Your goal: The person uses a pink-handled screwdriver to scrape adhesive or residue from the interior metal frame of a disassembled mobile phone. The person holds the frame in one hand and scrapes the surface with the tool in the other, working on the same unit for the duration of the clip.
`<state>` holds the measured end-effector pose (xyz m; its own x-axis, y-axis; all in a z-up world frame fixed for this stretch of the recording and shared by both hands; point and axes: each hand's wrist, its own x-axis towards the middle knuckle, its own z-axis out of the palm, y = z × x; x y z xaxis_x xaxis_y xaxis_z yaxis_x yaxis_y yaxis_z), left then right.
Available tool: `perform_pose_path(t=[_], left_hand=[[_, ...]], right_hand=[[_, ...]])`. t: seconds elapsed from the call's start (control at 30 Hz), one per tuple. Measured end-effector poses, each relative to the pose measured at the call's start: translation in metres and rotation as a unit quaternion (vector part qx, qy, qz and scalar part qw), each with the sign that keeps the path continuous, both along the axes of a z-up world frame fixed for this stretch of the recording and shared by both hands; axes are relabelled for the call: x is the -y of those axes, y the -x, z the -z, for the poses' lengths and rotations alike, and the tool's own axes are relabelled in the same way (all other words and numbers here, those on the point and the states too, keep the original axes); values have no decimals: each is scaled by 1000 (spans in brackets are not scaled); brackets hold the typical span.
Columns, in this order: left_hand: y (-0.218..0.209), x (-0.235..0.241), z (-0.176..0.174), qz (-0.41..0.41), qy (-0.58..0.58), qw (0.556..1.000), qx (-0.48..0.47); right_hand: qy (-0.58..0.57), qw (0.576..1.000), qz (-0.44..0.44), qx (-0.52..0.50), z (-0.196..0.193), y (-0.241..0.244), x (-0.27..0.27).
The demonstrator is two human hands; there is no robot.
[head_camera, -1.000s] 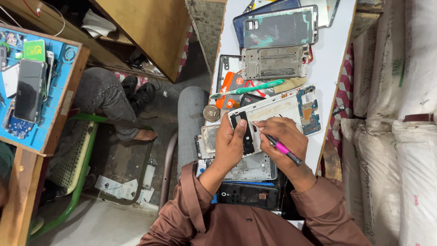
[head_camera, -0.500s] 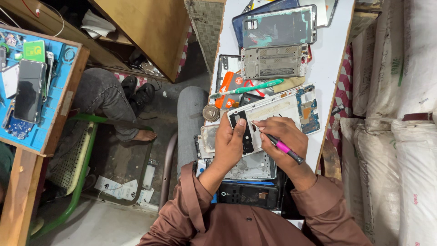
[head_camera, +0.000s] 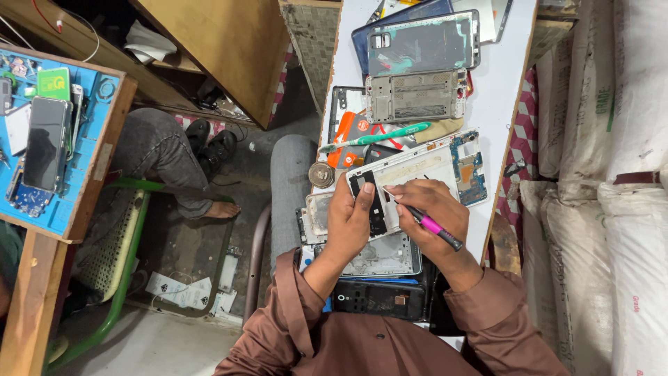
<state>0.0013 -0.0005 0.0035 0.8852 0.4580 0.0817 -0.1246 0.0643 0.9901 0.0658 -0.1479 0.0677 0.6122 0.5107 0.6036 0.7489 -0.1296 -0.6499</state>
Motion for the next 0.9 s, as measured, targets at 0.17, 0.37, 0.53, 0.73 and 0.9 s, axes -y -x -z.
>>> perform_pose_path(t=[0.17, 0.37, 0.53, 0.73, 0.9], left_hand=[[1, 0, 5, 2, 1, 1000, -17], [1, 0, 4, 10, 13, 1000, -5], [0, -1, -4, 2, -5, 1000, -8], [0, 0, -5, -7, -32, 999, -14], [2, -1, 0, -5, -37, 999, -28]], right_hand=[[14, 999, 13, 28, 0, 1, -2], [10, 999, 23, 25, 2, 2, -2], [-4, 1000, 17, -22, 1, 2, -1], [3, 999, 8, 34, -2, 1, -2], [-2, 999, 21, 35, 0, 2, -3]])
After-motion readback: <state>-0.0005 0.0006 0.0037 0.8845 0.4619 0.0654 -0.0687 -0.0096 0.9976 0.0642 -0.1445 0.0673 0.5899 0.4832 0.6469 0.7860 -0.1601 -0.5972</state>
